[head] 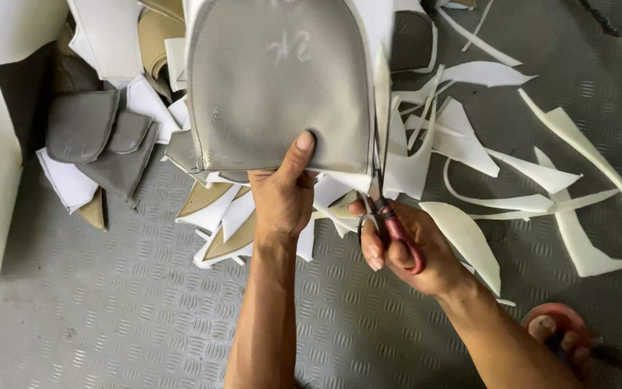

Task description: The person uses shears to trim the edges of several gray leather pieces. They handle each piece one at a time, cutting along the perimeter and discarding the excess material onto the floor.

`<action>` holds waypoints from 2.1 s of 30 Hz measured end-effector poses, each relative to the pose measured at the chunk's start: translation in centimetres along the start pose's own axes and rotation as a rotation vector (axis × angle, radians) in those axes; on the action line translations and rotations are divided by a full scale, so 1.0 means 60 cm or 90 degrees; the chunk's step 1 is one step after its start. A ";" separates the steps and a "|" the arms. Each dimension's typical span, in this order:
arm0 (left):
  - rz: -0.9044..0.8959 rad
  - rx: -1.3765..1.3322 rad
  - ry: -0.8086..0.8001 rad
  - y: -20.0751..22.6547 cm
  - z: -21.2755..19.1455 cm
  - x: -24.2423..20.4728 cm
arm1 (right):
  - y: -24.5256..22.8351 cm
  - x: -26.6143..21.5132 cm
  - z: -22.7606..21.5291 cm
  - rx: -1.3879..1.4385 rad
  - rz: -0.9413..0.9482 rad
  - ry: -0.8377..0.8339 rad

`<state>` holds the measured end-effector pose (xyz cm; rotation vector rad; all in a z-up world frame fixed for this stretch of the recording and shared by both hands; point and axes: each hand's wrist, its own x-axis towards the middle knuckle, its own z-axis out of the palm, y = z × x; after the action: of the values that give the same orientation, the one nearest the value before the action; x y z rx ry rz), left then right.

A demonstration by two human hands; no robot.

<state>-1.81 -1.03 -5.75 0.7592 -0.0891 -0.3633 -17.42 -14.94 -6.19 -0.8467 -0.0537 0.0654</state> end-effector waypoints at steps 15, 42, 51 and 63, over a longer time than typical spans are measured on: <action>-0.075 0.018 -0.072 0.010 -0.032 -0.003 | -0.015 -0.005 -0.012 -0.007 -0.015 0.000; -0.159 0.278 -0.189 0.154 -0.077 0.047 | -0.051 -0.011 -0.033 -0.112 0.072 0.007; -0.220 0.341 -0.291 0.215 -0.059 0.066 | -0.061 -0.015 -0.044 -0.135 0.082 -0.039; -0.258 0.422 -0.354 0.229 -0.079 0.079 | -0.064 -0.015 -0.036 -0.019 0.115 -0.076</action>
<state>7.61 9.55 -0.01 1.3172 -0.6072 -0.9530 -18.04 -19.18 -4.79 -0.8753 -0.0904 0.2861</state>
